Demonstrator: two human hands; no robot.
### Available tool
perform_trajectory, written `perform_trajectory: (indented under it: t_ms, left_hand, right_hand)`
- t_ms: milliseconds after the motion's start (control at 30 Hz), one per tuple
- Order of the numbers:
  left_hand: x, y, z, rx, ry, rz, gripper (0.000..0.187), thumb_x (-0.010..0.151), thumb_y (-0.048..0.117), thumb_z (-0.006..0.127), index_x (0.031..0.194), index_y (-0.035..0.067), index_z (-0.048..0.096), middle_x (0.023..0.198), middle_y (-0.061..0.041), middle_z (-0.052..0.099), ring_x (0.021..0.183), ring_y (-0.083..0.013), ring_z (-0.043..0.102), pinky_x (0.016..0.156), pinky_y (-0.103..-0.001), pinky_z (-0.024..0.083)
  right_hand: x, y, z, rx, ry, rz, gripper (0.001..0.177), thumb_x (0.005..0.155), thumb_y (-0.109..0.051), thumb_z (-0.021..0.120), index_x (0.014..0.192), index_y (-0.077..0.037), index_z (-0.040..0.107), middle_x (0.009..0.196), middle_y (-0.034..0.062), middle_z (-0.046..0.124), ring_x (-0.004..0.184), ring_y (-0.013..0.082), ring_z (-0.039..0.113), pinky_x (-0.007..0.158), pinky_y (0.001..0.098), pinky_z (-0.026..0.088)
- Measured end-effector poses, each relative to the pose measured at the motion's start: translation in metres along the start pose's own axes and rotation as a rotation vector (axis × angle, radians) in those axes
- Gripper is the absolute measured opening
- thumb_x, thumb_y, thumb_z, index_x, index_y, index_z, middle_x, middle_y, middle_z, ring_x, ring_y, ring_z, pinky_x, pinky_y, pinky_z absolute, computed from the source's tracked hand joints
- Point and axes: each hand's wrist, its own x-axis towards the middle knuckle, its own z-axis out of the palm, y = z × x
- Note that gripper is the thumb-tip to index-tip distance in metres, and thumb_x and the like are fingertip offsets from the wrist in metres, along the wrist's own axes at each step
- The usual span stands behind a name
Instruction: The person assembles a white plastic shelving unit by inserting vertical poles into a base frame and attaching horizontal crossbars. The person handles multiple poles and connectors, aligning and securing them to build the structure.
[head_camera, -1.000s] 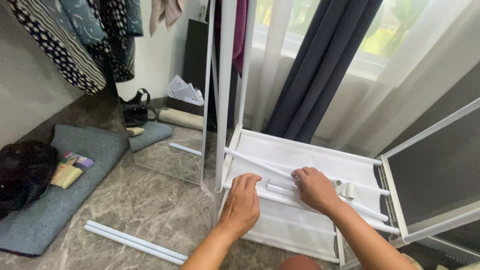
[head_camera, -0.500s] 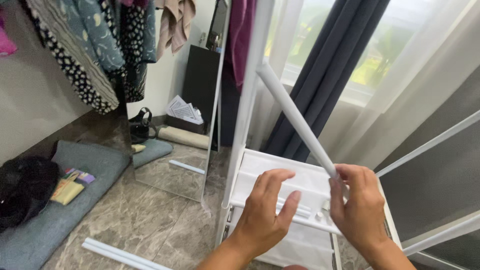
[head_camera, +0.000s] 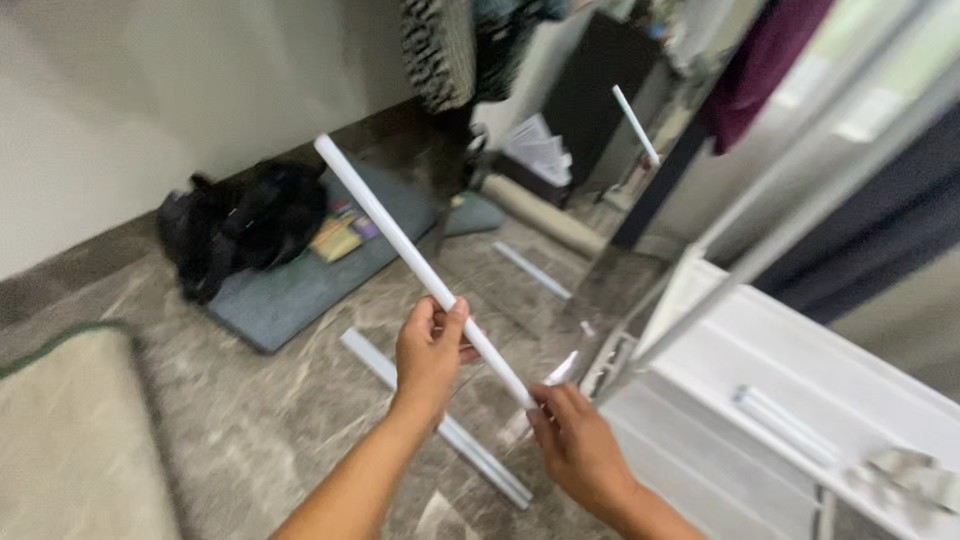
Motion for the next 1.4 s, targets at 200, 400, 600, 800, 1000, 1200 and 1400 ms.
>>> perform_trajectory:
  t_ms: [200,400,600,800,1000,1200,1400]
  left_hand:
    - [0.034,-0.144,-0.115,0.122,0.237,-0.258,0.025,0.104,0.024,0.062,0.104,-0.001,0.06,0.088,-0.008,0.059,0.073,-0.0175,0.059,0.064,-0.036,0.059]
    - [0.032,-0.28,-0.172,0.321,0.351,-0.719,0.065,0.097,0.018,0.063,0.154,0.021,0.033,0.132,-0.006,0.06,0.102,-0.0283,0.07,0.081,-0.042,0.064]
    - [0.013,-0.321,-0.178,0.268,0.369,-0.803,0.083,0.092,0.006,0.06,0.162,0.03,0.022,0.143,-0.012,0.055,0.108,-0.0277,0.069,0.081,-0.042,0.065]
    - [0.008,-0.322,-0.169,0.217,0.302,-0.782,0.09,0.088,-0.006,0.051,0.163,0.035,0.02,0.127,-0.011,0.061,0.088,-0.0211,0.069,0.07,-0.038,0.061]
    - [0.011,-0.34,-0.168,0.191,0.235,-0.814,0.09,0.093,-0.003,0.051,0.165,0.035,0.013,0.114,-0.015,0.069,0.085,-0.0195,0.065,0.068,-0.034,0.057]
    - [0.02,-0.354,-0.175,0.179,0.171,-0.856,0.083,0.098,0.004,0.044,0.164,0.04,0.008,0.126,-0.01,0.069,0.097,-0.0201,0.069,0.082,-0.037,0.058]
    - [0.023,-0.361,-0.176,0.084,0.16,-0.834,0.085,0.098,0.001,0.041,0.164,0.038,0.001,0.13,-0.014,0.066,0.104,-0.0283,0.071,0.091,-0.043,0.06]
  right_hand:
    - [-0.029,0.072,0.146,0.059,-0.05,0.039,0.027,0.09,-0.01,0.068,0.117,-0.006,0.067,0.097,0.0147,0.065,0.087,0.0334,0.067,0.075,0.0422,0.055]
    - [-0.052,0.142,0.251,-0.028,-0.062,-0.077,0.03,0.086,-0.005,0.067,0.116,-0.004,0.064,0.101,0.0168,0.061,0.094,0.0394,0.059,0.083,0.0474,0.048]
    - [-0.075,0.173,0.304,-0.129,-0.062,-0.041,0.034,0.084,-0.003,0.063,0.118,-0.006,0.064,0.102,0.0158,0.061,0.097,0.0386,0.056,0.086,0.0486,0.045]
    - [-0.077,0.177,0.317,-0.265,-0.081,0.008,0.034,0.084,-0.013,0.066,0.118,-0.01,0.065,0.102,0.0121,0.062,0.1,0.0344,0.056,0.087,0.0502,0.041]
    - [-0.071,0.179,0.315,-0.366,-0.114,0.053,0.035,0.081,-0.022,0.072,0.115,-0.016,0.067,0.106,0.0086,0.063,0.102,0.0311,0.056,0.088,0.0489,0.04]
    - [-0.064,0.182,0.294,-0.388,-0.071,0.053,0.063,0.074,-0.029,0.077,0.132,-0.009,0.059,0.126,0.0188,0.058,0.116,0.0383,0.052,0.091,0.0517,0.038]
    - [-0.062,0.205,0.286,-0.359,-0.252,0.166,0.068,0.078,-0.03,0.078,0.138,-0.01,0.054,0.132,0.0138,0.059,0.122,0.0334,0.051,0.097,0.0514,0.039]
